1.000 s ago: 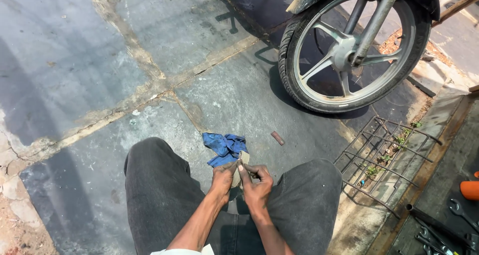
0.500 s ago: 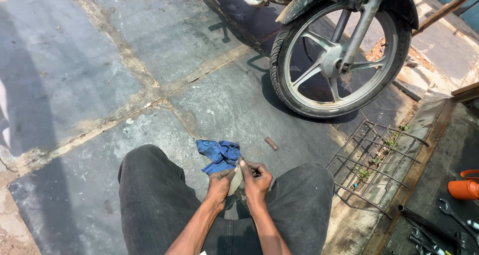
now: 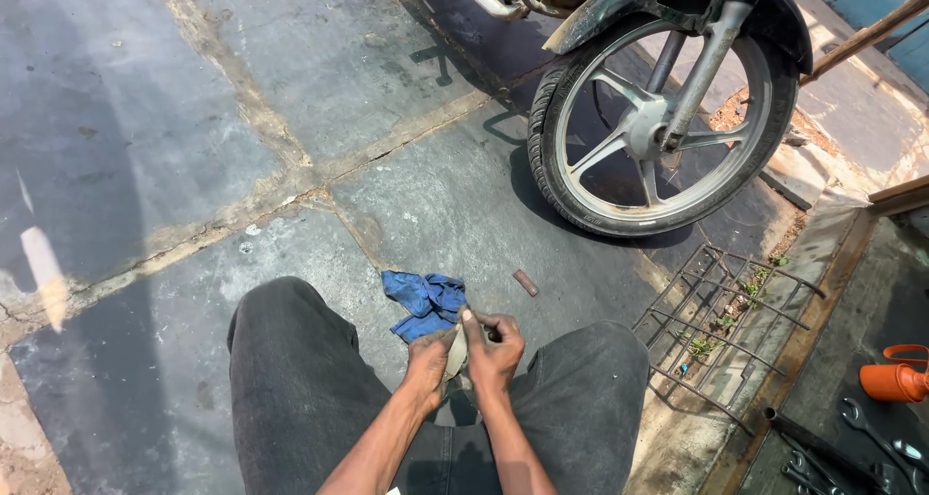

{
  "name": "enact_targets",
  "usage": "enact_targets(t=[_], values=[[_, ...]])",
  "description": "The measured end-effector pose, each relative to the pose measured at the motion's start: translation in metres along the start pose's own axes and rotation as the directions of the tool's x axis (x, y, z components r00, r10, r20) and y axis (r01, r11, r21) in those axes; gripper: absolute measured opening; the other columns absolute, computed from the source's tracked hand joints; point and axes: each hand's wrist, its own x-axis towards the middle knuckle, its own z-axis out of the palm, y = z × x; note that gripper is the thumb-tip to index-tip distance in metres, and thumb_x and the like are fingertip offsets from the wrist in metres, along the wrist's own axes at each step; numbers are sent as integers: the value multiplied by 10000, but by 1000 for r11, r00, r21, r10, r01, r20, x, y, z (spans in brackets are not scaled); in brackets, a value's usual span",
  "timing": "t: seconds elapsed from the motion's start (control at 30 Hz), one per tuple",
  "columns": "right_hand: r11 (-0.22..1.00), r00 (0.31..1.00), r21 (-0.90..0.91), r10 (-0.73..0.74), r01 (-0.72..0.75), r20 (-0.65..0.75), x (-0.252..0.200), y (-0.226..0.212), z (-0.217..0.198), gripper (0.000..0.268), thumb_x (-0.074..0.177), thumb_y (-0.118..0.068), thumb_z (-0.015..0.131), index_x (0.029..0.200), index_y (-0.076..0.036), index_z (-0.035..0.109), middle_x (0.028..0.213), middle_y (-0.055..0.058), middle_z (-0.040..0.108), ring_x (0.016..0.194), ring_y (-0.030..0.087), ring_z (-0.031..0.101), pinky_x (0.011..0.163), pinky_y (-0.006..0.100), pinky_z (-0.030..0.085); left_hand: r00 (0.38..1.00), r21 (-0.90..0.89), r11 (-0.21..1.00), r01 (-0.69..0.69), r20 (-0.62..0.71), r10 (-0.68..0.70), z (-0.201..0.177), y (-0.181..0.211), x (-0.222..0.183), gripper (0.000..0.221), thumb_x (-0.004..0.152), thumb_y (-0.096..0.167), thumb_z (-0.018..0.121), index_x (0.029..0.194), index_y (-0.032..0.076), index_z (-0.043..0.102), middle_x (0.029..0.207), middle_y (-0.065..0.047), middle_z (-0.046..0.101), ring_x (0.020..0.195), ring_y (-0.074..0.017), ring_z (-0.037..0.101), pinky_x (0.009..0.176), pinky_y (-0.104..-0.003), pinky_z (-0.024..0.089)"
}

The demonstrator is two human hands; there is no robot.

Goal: Assembling and inspecting motorcycle brake shoes.

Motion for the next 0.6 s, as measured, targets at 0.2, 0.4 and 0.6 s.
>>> enact_targets(t=[0.2, 0.4, 0.6], values=[[980, 979, 53, -196, 193, 58, -20, -11, -16, 164, 818, -164, 846, 887, -24, 796, 829, 42, 683, 796, 140, 628, 720, 306, 489, 998, 6, 999, 34, -44, -34, 6, 16, -10, 141, 896, 58, 679, 1010, -7, 729, 860, -101, 748, 691, -182, 713, 613, -325, 592], [947, 964, 181, 257, -264, 62, 8, 1, -5, 194, 792, -187, 858, 865, -20, 793, 828, 17, 668, 678, 96, 538, 613, 273, 444, 997, 42, 997, 67, -29, -66, 8, 21, -10, 156, 893, 116, 710, 983, -11, 720, 880, -102, 720, 722, -196, 665, 619, -350, 537], [932, 958, 222, 273, -286, 85, -1, 13, 3, 183, 802, -192, 857, 870, -31, 802, 789, 35, 689, 700, 95, 550, 642, 273, 466, 998, 4, 998, 55, -25, -55, -3, 12, 4, 70, 866, 52, 658, 920, 25, 695, 817, -60, 678, 707, -176, 614, 603, -329, 473]])
